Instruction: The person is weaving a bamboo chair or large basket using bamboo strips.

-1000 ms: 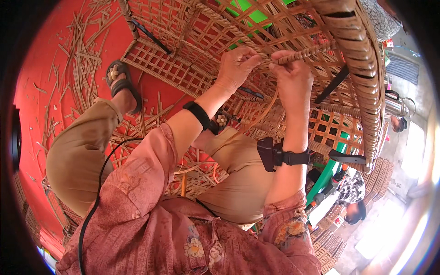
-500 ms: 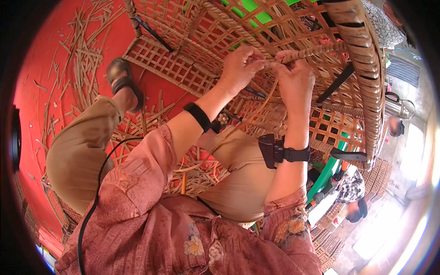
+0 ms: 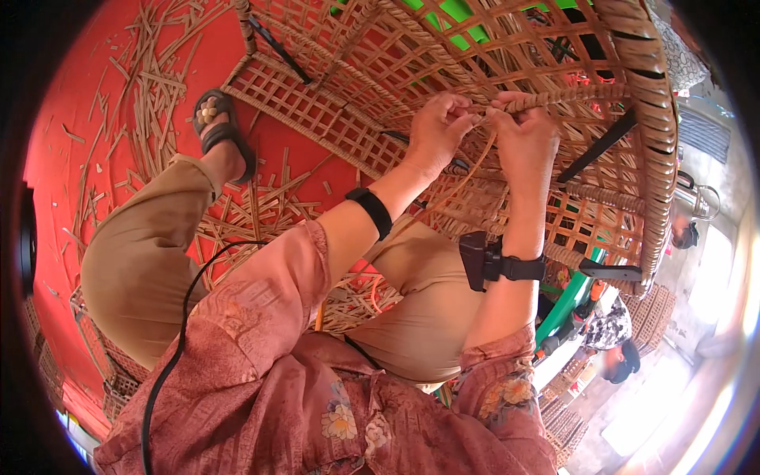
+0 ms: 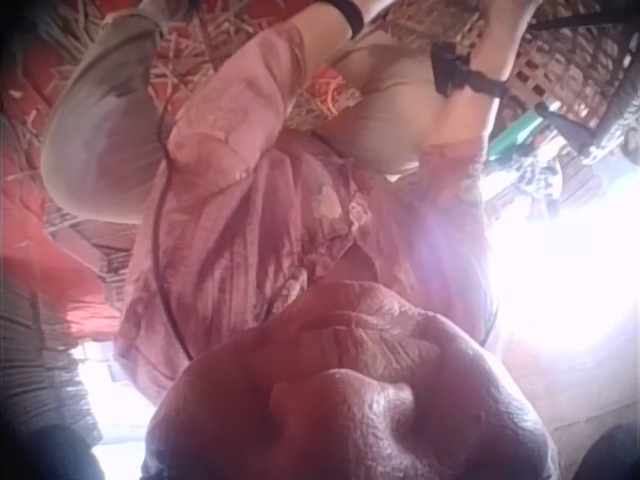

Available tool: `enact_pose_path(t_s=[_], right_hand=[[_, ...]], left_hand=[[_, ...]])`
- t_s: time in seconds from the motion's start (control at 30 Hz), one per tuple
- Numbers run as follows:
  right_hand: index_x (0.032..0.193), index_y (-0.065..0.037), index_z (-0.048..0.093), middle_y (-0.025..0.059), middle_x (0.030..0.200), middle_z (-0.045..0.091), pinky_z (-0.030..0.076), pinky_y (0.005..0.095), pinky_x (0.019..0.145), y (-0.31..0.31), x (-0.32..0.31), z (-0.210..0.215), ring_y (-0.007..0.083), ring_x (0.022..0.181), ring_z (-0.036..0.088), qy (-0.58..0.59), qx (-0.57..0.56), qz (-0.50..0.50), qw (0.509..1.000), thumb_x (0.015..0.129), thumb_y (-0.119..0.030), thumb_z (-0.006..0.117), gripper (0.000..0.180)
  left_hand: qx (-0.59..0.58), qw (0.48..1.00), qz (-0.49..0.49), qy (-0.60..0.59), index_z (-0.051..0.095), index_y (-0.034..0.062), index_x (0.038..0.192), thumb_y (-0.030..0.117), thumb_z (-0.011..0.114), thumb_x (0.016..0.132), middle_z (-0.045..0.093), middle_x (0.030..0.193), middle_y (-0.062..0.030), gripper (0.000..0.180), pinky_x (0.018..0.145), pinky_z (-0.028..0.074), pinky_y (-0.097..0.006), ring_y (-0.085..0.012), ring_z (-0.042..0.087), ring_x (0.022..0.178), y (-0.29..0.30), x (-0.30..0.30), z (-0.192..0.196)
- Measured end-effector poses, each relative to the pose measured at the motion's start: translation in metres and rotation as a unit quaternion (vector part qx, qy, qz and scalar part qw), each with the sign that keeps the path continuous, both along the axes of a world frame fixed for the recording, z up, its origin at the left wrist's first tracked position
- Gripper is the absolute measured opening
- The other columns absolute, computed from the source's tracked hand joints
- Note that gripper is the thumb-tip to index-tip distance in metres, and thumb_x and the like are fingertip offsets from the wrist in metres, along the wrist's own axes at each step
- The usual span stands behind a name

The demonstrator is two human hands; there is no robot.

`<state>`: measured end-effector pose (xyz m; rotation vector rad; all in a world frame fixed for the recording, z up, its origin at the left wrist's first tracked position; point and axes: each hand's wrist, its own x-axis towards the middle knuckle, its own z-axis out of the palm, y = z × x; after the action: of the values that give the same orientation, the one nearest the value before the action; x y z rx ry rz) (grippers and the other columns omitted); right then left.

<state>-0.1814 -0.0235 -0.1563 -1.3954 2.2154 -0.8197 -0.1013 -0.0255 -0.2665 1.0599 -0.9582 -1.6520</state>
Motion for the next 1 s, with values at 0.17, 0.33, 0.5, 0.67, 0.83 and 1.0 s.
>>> enact_pose_path(t_s=[0.17, 0.33, 0.5, 0.67, 0.83, 1.0], right_hand=[[0.094, 0.001, 0.064, 0.0073, 0.082, 0.068, 0.048, 0.0229, 0.067, 0.000, 0.000, 0.005, 0.0103, 0.074, 0.063, 0.008, 0.019, -0.012, 1.000, 0.077, -0.001, 0.066, 0.018], [0.094, 0.000, 0.064, 0.0068, 0.081, 0.068, 0.047, 0.0228, 0.064, -0.002, 0.004, 0.002, 0.0095, 0.071, 0.062, 0.020, 0.021, 0.002, 1.000, 0.076, -0.004, 0.067, 0.018], [0.093, -0.002, 0.065, 0.0052, 0.076, 0.068, 0.044, 0.0221, 0.060, 0.001, 0.001, 0.004, 0.0081, 0.066, 0.060, 0.052, 0.032, -0.006, 0.998, 0.076, -0.007, 0.067, 0.018], [0.091, -0.002, 0.064, 0.0044, 0.073, 0.067, 0.042, 0.0216, 0.058, -0.001, 0.008, 0.007, 0.0073, 0.063, 0.058, 0.060, 0.046, 0.003, 0.997, 0.076, -0.007, 0.067, 0.016], [0.090, -0.001, 0.064, 0.0053, 0.076, 0.067, 0.045, 0.0217, 0.061, 0.003, 0.002, 0.012, 0.0076, 0.066, 0.059, 0.033, 0.051, -0.027, 0.998, 0.077, -0.006, 0.066, 0.014], [0.090, -0.001, 0.064, 0.0049, 0.079, 0.067, 0.046, 0.0213, 0.064, 0.002, 0.005, 0.008, 0.0075, 0.069, 0.059, 0.018, 0.047, -0.016, 0.999, 0.078, -0.004, 0.066, 0.013]], left_hand=[[0.043, 0.998, -0.035, 0.007, 0.058, -0.0002, 0.110, 0.018, 0.061, 0.087, 0.057, 0.103, -0.0105, 0.029, 0.081, 0.046, -0.031, -0.0182, 0.057, 0.091, 0.008, 0.002, -0.010], [0.078, 0.989, 0.021, -0.123, 0.056, 0.0009, 0.117, 0.028, 0.047, 0.093, 0.054, 0.117, -0.0174, 0.038, 0.094, 0.039, -0.041, -0.0324, 0.051, 0.113, 0.038, 0.006, -0.073], [0.132, 0.983, -0.015, -0.128, 0.054, 0.0027, 0.122, 0.030, 0.041, 0.094, 0.049, 0.127, -0.0174, 0.041, 0.099, 0.034, -0.043, -0.0344, 0.043, 0.121, 0.051, 0.010, -0.133], [0.128, 0.976, -0.055, -0.169, 0.048, 0.0044, 0.130, 0.028, 0.039, 0.096, 0.049, 0.132, -0.0168, 0.042, 0.101, 0.034, -0.040, -0.0345, 0.044, 0.123, 0.044, 0.009, -0.194], [0.333, 0.937, -0.103, -0.011, 0.047, 0.0050, 0.131, 0.022, 0.040, 0.097, 0.047, 0.135, -0.0141, 0.039, 0.097, 0.038, -0.039, -0.0306, 0.044, 0.123, 0.024, -0.002, -0.215], [0.452, 0.887, -0.039, 0.090, 0.054, 0.0085, 0.114, 0.019, 0.049, 0.095, 0.057, 0.112, -0.0086, 0.023, 0.069, 0.044, -0.035, -0.0211, 0.057, 0.091, 0.002, 0.000, -0.242]])
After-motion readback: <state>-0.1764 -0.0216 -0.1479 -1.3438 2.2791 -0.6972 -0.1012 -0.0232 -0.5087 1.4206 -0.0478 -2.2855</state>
